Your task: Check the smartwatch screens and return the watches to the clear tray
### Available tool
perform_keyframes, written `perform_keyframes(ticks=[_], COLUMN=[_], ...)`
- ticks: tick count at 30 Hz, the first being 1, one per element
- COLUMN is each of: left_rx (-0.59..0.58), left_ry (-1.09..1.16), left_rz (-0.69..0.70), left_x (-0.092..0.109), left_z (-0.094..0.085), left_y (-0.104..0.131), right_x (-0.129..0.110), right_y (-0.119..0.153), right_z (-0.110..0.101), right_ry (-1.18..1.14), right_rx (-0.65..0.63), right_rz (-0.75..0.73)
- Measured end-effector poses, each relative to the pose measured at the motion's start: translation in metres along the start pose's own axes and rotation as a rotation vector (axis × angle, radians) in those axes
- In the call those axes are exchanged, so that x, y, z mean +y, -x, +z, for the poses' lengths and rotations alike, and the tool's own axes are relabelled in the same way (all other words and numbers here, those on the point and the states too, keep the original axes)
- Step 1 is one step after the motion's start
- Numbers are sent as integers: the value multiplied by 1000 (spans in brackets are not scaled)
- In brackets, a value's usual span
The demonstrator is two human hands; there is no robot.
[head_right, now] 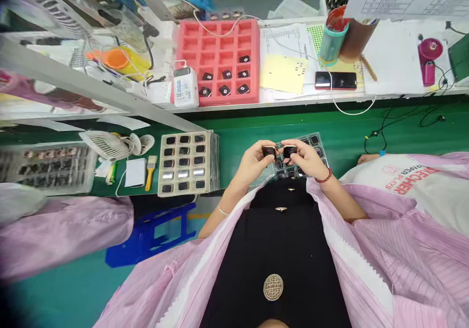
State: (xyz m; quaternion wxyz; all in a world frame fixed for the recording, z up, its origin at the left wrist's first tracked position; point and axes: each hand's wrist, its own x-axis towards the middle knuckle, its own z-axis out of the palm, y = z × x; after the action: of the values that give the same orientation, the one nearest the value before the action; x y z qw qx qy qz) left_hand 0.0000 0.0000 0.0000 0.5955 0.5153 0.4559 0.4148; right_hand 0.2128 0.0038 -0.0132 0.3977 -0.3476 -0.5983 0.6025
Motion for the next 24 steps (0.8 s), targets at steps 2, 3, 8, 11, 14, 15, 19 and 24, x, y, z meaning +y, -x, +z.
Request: perform_keyframes(ticks=[2,3,8,11,14,15,19,24], left_rx=[2,2,-5,-1,5,3,14,12], left_ry=[-9,-13,-28,-16,41,58,17,10], left_rz=[6,7,-18,-30,-25,-27,-26,-31], left_x=[2,3,6,5,3,3,4,7], left_z=[0,-1,-1,-1,0,0,-1,-1], left_y=[3,4,9,12,12,12,12,12], right_x=[0,0,0,0,0,1,2,-2], right_y=[1,1,3,3,3,3,4,4], right_z=[0,0,2,3,4,4,7,9], right_ry=[14,18,7,1,-6,-6,-17,-47], right_rx=[-7,-9,-14,-16,6,8,1,11], right_rz=[6,8,20,26,48,52,30,43])
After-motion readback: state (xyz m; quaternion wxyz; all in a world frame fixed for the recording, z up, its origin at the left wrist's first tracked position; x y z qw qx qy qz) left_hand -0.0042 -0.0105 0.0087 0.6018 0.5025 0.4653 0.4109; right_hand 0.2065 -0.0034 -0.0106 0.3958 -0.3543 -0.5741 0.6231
